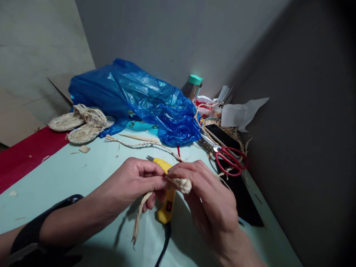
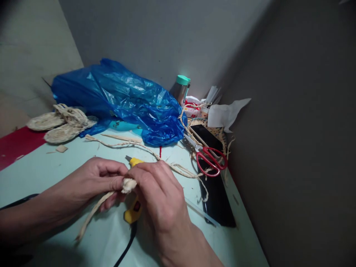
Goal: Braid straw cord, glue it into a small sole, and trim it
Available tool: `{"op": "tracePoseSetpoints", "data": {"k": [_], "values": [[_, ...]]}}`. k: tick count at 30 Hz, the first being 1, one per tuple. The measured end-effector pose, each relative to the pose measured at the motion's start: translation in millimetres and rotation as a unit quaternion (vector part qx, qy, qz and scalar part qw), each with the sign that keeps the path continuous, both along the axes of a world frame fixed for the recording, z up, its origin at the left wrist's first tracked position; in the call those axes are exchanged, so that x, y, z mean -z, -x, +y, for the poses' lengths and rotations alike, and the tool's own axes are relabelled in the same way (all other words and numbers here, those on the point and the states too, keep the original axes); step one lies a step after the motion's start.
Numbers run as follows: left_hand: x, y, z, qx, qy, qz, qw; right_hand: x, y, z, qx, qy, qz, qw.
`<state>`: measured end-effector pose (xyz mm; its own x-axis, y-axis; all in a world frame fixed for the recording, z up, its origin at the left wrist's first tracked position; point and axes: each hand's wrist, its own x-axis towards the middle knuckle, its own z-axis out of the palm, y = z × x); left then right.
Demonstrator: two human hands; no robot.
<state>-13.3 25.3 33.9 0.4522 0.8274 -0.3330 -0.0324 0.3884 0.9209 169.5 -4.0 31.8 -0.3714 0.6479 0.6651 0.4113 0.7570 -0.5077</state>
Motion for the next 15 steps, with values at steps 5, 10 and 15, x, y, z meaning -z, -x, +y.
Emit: {"op": "tracePoseSetpoints", "data": {"k": [5, 10, 15], "values": [[-1.6, 2.1, 1.0, -0.009, -0.028, 0.031, 0.999, 3.1, -1.1, -0.1, 0.021, -0.131, -0.088, 0.987], [0.0, 3.4, -3.5, -0.010, -0.072, 0.017, 0.997, -2.5, -2.6, -3.8, 0.034, -0.205, -0.174, 0.962], [-0.3, 2.2, -7.2, -0.003, -0.077, -0.041, 0.996, -6.0, -3.8, -7.4, 0.037, -0.220, -0.187, 0.957]]}}
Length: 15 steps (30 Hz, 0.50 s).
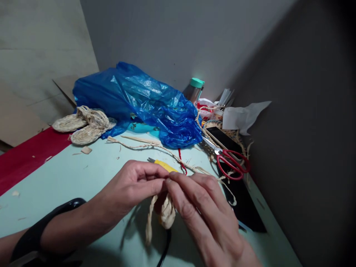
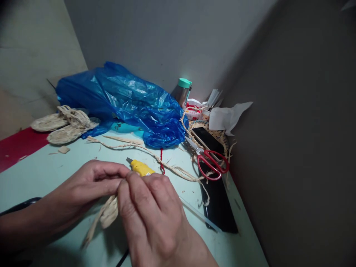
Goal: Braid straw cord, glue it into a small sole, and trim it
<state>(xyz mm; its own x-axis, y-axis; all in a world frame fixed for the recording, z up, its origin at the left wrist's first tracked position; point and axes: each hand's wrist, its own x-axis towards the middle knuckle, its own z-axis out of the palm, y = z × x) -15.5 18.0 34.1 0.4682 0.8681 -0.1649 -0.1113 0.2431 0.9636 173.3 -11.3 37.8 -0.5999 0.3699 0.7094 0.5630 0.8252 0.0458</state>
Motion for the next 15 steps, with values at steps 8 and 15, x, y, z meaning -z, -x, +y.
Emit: {"op": "tracePoseSetpoints", "data": {"k": [8, 15], "values": [[3.3, -0.3, 2.0, 0.015, -0.009, -0.040, 0.999, 5.7, -1.0, 2.2, 0.015, -0.013, -0.004, 1.000], [3.6, 2.9, 0.3, 0.024, 0.023, -0.071, 0.997, 7.7, -0.1, 3.5, 0.013, 0.006, -0.004, 1.000]]}}
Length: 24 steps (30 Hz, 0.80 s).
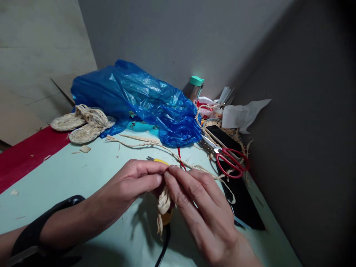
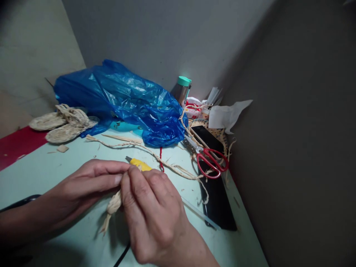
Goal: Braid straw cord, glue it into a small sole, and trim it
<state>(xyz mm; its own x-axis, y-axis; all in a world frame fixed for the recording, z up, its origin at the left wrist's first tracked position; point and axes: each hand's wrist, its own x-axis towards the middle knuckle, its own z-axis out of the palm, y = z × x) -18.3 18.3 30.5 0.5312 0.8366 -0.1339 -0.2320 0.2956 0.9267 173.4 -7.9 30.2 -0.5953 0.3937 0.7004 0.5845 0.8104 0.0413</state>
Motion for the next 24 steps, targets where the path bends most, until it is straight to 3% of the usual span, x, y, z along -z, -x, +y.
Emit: {"op": "tracePoseSetpoints", "data": {"k": [3, 6, 10, 19, 24], "values": [[-2.7, -0.5, -1.6, -0.011, -0.012, -0.019, 1.000, 0.2, 1.5, 2.0, 0.001, -0.001, 0.005, 1.000], [-4.8, -1.7, 1.4, 0.013, -0.025, 0.021, 0.999, 0.9, 3.1, 4.8, 0.007, 0.002, 0.009, 1.000], [-5.3, -1.7, 8.2, 0.044, -0.018, 0.047, 0.998, 5.1, 3.8, 7.8, -0.009, 0.041, 0.039, 0.998], [-5.7, -1.5, 3.6, 0.028, -0.048, 0.101, 0.993, 6.4, 5.7, 3.0, -0.029, 0.131, 0.132, 0.982], [-11.6, -8.3, -4.1, -0.013, 0.011, 0.100, 0.995, -3.3, 5.1, 1.1, 0.058, 0.202, 0.263, 0.942]]}}
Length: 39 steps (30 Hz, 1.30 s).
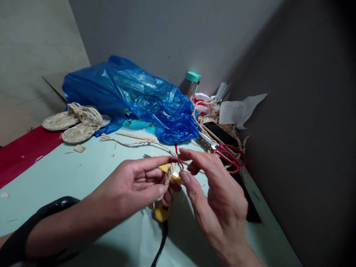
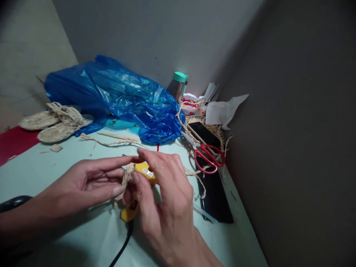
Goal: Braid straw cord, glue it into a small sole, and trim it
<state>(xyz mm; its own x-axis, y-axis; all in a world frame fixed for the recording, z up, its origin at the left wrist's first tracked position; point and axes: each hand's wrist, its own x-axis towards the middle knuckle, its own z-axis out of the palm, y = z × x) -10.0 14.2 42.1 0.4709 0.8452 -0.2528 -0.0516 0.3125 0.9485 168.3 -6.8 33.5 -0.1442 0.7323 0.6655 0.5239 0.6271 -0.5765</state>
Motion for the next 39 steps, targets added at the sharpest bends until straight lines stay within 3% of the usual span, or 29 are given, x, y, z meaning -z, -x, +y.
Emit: {"op": "tracePoseSetpoints", "data": {"k": [4, 11, 18, 22, 32, 39], "values": [[0.1, -4.0, -4.7, -0.041, -0.026, 0.049, 0.998, -0.9, 1.3, 1.1, -0.043, 0.132, 0.015, 0.990], [11.3, -6.1, -12.1, -0.070, -0.179, 0.129, 0.973, 1.2, 3.2, 6.7, -0.107, 0.223, 0.124, 0.961], [13.3, 2.1, -0.2, -0.027, -0.070, 0.050, 0.996, -5.1, -1.4, 6.1, -0.118, 0.277, 0.199, 0.933], [12.0, 2.6, 0.8, 0.019, -0.082, 0.046, 0.995, -1.0, -0.5, 6.5, -0.117, 0.309, 0.267, 0.905], [15.2, -0.7, -4.0, 0.021, -0.189, 0.155, 0.969, 8.4, 2.0, 7.4, -0.141, 0.338, 0.392, 0.844], [12.8, 1.5, 3.7, 0.051, -0.095, 0.098, 0.989, 8.6, -2.2, 11.6, -0.173, 0.370, 0.399, 0.821]]}}
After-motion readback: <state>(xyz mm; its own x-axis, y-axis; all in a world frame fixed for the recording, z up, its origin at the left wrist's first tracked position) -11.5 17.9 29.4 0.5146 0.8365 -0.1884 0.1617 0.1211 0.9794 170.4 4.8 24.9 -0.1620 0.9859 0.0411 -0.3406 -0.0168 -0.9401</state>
